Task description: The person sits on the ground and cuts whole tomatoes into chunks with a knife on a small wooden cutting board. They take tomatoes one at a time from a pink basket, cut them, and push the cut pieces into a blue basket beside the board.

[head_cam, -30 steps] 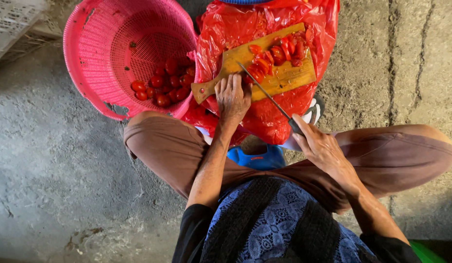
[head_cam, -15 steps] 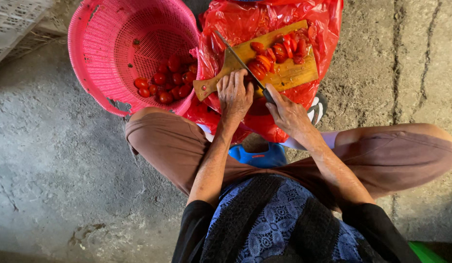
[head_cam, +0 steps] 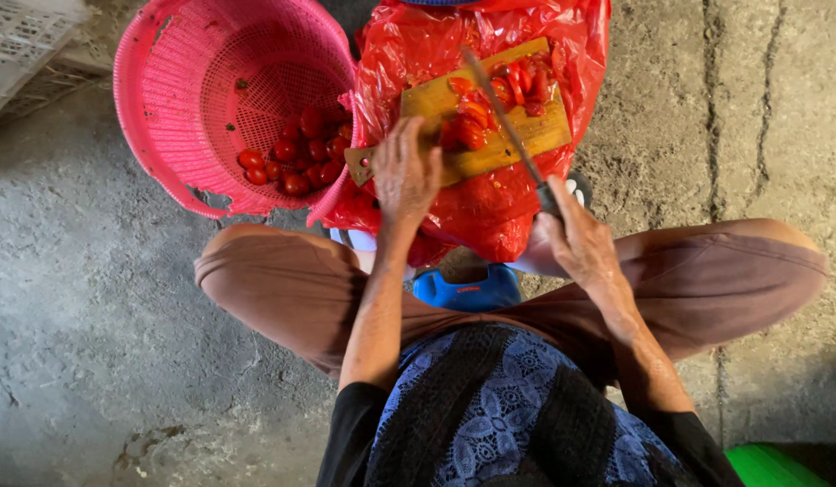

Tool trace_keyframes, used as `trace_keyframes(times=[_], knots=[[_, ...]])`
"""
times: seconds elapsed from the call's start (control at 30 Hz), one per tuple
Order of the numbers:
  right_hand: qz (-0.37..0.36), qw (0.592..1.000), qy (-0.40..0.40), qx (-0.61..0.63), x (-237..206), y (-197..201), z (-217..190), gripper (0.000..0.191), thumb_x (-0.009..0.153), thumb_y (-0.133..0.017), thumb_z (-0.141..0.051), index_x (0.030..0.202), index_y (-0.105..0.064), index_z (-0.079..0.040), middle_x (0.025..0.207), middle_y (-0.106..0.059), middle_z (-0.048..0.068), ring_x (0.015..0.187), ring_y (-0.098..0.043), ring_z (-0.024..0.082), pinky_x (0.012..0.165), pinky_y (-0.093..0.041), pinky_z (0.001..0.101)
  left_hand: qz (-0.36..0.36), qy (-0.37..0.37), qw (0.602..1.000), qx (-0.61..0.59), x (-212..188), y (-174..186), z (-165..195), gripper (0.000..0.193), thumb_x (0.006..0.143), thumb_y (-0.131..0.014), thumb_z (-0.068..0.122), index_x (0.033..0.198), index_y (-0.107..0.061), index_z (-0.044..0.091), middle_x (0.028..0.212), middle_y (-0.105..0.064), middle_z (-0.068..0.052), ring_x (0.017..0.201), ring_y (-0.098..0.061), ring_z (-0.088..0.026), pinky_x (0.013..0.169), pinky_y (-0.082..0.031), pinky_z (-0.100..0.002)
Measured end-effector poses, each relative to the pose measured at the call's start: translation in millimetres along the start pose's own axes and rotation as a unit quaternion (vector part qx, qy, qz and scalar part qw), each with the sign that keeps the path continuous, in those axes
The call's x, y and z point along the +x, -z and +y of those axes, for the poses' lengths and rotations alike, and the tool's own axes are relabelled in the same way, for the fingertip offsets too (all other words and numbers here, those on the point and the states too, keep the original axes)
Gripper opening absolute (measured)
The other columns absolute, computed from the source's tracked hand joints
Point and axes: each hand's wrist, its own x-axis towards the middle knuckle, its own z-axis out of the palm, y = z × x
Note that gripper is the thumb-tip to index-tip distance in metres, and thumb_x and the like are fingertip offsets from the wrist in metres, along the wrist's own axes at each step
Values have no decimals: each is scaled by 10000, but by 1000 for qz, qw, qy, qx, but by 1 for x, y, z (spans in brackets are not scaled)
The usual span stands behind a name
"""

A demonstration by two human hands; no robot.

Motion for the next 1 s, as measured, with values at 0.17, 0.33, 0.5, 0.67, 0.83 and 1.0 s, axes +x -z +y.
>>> trace_keyframes(times=[0.17,0.33,0.5,0.67,0.83,1.0], knots=[[174,979,69,-75,-10,28,34,471,1155,-513,-275,1585,-329,-224,1068,-699,143,797,-697,267,650,-614,394,-27,-9,992,123,-21,37,-30,665,848,-686,178,1473,-485,72,1441,-527,-119,1363,-496,-304,1192,-334,-582],[95,993,-14,-67,-2,26,32,493,1118,-488,-248,1591,-351,-259,1002,-696,145,658,-683,303,578,-619,428,-74,-38,985,154,-20,48,-40,639,829,-708,182,1418,-511,34,1339,-537,-151,1347,-461,-391,1120,-291,-695],[93,991,24,-97,-9,17,17,524,1045,-596,-267,1539,-430,-209,1063,-704,219,796,-709,430,714,-580,533,-84,-83,976,184,-7,44,-51,588,851,-704,151,1410,-537,77,1245,-559,-122,1223,-541,-353,1140,-279,-716],[142,987,72,-35,-11,27,22,539,1050,-603,-241,1554,-415,-203,1170,-709,232,892,-724,431,743,-588,522,-85,-121,969,197,5,40,-64,595,782,-703,157,1349,-555,58,1195,-587,-142,1086,-603,-354,1134,-266,-716],[117,992,30,-40,-8,32,24,544,1039,-619,-250,1548,-431,-217,1081,-715,231,855,-722,428,723,-577,525,-124,-135,954,238,23,32,-68,518,731,-700,231,1204,-574,60,1051,-629,-146,987,-614,-339,1088,-353,-640],[114,993,31,-21,-4,23,21,549,1016,-643,-254,1534,-472,-194,1082,-717,238,911,-716,436,768,-571,510,-151,-139,958,201,30,40,-64,426,689,-683,275,1050,-621,57,990,-635,-163,920,-618,-343,848,-386,-535]])
